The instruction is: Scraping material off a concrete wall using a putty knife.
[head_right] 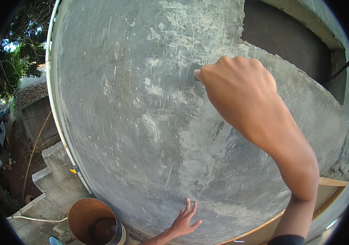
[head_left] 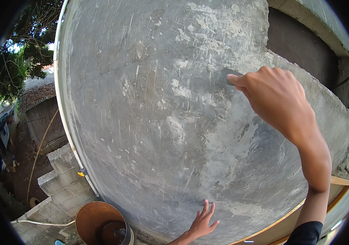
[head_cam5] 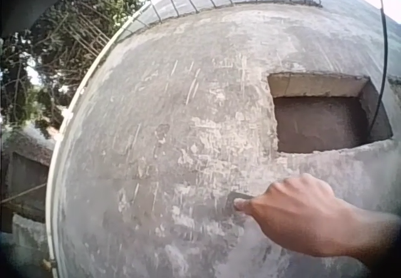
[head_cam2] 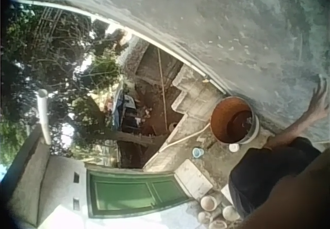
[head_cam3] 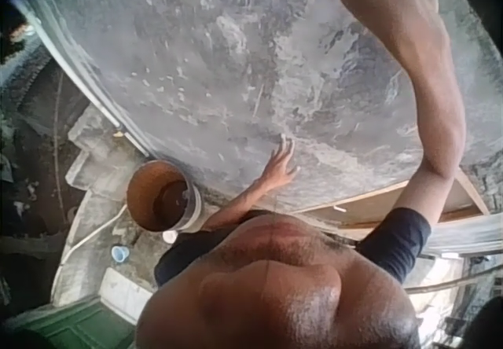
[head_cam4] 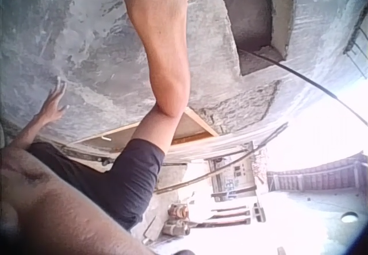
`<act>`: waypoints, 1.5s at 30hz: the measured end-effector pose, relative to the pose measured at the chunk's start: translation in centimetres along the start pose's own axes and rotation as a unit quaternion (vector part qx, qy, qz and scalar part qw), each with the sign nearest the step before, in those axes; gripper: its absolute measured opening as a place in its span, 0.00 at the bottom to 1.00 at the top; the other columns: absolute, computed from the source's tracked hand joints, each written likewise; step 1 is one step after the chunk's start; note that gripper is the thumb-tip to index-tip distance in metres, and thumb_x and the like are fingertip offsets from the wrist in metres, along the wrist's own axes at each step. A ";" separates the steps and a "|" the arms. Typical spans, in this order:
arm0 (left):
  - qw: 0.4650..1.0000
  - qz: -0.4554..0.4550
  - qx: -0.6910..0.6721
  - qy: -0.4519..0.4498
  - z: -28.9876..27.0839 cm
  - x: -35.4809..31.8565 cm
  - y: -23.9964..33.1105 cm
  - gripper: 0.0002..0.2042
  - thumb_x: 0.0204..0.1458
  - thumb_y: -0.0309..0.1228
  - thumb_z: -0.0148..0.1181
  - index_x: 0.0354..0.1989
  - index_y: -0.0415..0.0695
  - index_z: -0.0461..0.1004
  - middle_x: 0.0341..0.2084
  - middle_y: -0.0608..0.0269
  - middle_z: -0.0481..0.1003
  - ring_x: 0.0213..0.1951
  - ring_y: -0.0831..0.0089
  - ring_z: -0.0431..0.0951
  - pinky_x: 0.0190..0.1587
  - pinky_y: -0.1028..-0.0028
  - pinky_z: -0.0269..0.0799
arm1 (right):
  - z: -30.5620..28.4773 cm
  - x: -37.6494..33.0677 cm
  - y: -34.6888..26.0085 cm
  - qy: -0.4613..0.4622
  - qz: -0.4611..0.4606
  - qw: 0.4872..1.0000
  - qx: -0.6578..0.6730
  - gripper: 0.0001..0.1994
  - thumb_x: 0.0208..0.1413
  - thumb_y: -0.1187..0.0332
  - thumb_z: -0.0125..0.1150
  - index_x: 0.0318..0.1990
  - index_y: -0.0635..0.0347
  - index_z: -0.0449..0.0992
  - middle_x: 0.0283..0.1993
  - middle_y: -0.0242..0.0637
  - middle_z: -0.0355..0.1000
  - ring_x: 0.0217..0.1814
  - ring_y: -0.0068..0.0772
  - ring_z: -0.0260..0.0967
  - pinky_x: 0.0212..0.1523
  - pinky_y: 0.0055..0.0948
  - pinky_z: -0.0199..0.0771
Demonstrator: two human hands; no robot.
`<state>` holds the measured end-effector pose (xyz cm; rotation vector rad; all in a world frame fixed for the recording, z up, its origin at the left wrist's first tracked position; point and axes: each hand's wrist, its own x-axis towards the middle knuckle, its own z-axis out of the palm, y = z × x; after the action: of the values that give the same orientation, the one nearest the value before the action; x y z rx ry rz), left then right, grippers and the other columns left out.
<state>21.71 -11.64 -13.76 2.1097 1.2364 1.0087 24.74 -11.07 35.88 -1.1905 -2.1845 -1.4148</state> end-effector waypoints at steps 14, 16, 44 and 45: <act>1.000 0.005 -0.007 -0.008 0.1 0.0 0.2 0.44 0.61 0.49 0.56 0.77 0.44 0.38 0.74 0.32 0.30 0.74 0.37 0.40 0.66 0.34 0.50 | 2.1 1.2 -0.4 -0.040 0.022 0.999 -0.019 0.16 0.68 0.70 0.49 0.58 0.50 0.78 0.22 0.42 0.74 0.25 0.44 0.77 0.25 0.39 0.76; 1.000 0.009 -0.019 -0.002 -0.4 -0.1 0.4 0.44 0.61 0.49 0.56 0.77 0.44 0.38 0.74 0.32 0.30 0.74 0.37 0.40 0.66 0.34 0.50 | 1.8 1.2 -0.4 -0.026 0.010 1.000 -0.004 0.16 0.68 0.70 0.49 0.58 0.49 0.79 0.22 0.42 0.74 0.25 0.43 0.77 0.25 0.39 0.76; 0.880 0.066 -0.460 0.098 -15.9 6.7 12.0 0.28 0.69 0.38 0.50 0.71 0.35 0.55 0.66 0.50 0.65 0.65 0.64 0.68 0.65 0.64 0.66 | 13.1 -9.8 -2.0 0.140 0.104 0.845 0.505 0.33 0.60 0.70 0.63 0.71 0.55 0.55 0.18 0.34 0.67 0.15 0.27 0.62 0.22 0.28 0.61; 0.879 0.063 -0.462 0.100 -16.3 7.0 12.7 0.28 0.69 0.38 0.50 0.71 0.35 0.55 0.66 0.50 0.65 0.65 0.64 0.68 0.65 0.64 0.66 | 13.2 -10.2 -2.4 0.137 0.101 0.845 0.506 0.33 0.60 0.70 0.63 0.71 0.55 0.55 0.18 0.34 0.67 0.15 0.27 0.62 0.22 0.28 0.61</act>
<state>17.49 -10.71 7.62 1.3460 0.4914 1.5139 31.83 -5.16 21.72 -0.7016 -2.0158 -0.1789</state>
